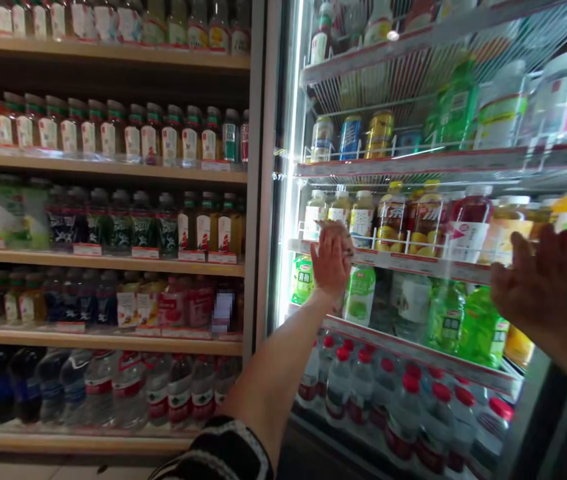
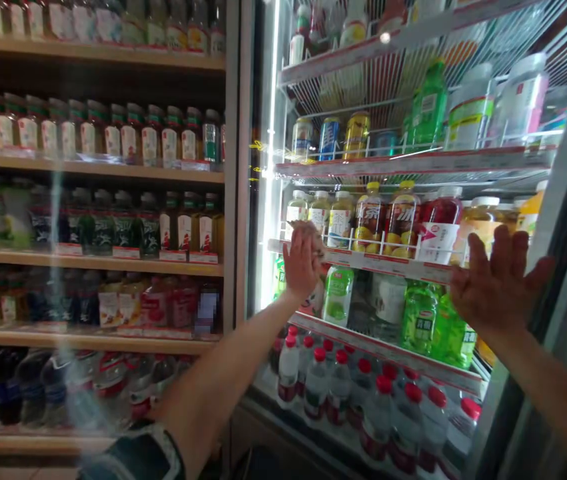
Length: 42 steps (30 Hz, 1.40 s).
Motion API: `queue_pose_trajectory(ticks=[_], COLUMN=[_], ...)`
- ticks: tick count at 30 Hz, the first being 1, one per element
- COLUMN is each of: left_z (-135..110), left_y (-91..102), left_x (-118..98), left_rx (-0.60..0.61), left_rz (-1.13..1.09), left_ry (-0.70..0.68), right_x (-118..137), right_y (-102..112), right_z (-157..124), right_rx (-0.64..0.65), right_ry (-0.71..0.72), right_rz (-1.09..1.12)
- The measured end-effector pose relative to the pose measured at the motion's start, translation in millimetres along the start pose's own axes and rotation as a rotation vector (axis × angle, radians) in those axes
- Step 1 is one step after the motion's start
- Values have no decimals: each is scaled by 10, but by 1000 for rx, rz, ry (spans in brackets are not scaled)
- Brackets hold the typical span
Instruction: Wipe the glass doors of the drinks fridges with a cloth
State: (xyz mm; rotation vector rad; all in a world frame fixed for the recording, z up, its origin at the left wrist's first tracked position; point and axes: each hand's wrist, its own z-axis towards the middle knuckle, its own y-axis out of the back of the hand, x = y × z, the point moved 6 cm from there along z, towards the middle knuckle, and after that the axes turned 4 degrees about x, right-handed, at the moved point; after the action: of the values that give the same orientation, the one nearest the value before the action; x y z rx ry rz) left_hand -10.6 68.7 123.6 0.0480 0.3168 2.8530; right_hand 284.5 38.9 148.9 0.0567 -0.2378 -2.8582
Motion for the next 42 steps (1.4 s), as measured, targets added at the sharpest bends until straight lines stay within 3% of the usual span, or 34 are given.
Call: queue_pose_trajectory(ticks=[3,5,7,9,11,12,13,16,18,20,23,25,26,29,31,32,34,36,38,40,42], left_z=[-192,-320,-328,-266,-244,-241,-238,-326,-370,-311,-235,-226,-214,-204,-228,-238,-238,-235,-239,-204,-160], left_y=[-105,-97,-14,91,154,148,117,-26,-55,1,168,195,161,-2,-55,-52,15,123,190,151,35], left_x=[-431,-489,-205,253,518,487,347,-284,-360,-26,691,804,701,136,-46,-7,316,772,1013,818,292], left_rx=[61,89,62,7,-46,-55,-47,52,110,121,59,26,23,22,18,23,24,-5,-49,-71,-59], left_rz=[-17,-13,18,65,84,75,54,-27,-43,-5,87,94,77,20,11,14,34,72,103,100,62], left_ry=[-367,-521,-418,-108,140,149,64,-423,-523,-328,157,285,243,-63,-200,-220,-123,112,298,239,-41], right_x=[10,16,28,62,89,97,103,108,107,113,120,130,136,149,147,147,142,128,120,110,91], right_y=[-5,3,15,14,5,0,1,10,25,27,19,14,13,15,30,34,27,1,-24,-45,-61], right_z=[-16,-19,-20,-24,-33,-39,-45,-65,-77,-88,-105,-115,-119,-125,-127,-127,-125,-124,-126,-134,-139], right_rx=[1,10,8,4,-2,-5,-13,-21,-27,-19,-24,-39,-44,-42,-45,-43,-37,-45,-92,-153,-184], right_ry=[22,15,-10,-27,-56,-69,-74,-47,-18,-4,-46,-72,-75,-51,-41,-36,-31,-22,24,84,115], right_rz=[1,-21,-55,-67,-68,-65,-62,-65,-73,-76,-62,-46,-39,-27,-29,-31,-40,-61,-100,-147,-182])
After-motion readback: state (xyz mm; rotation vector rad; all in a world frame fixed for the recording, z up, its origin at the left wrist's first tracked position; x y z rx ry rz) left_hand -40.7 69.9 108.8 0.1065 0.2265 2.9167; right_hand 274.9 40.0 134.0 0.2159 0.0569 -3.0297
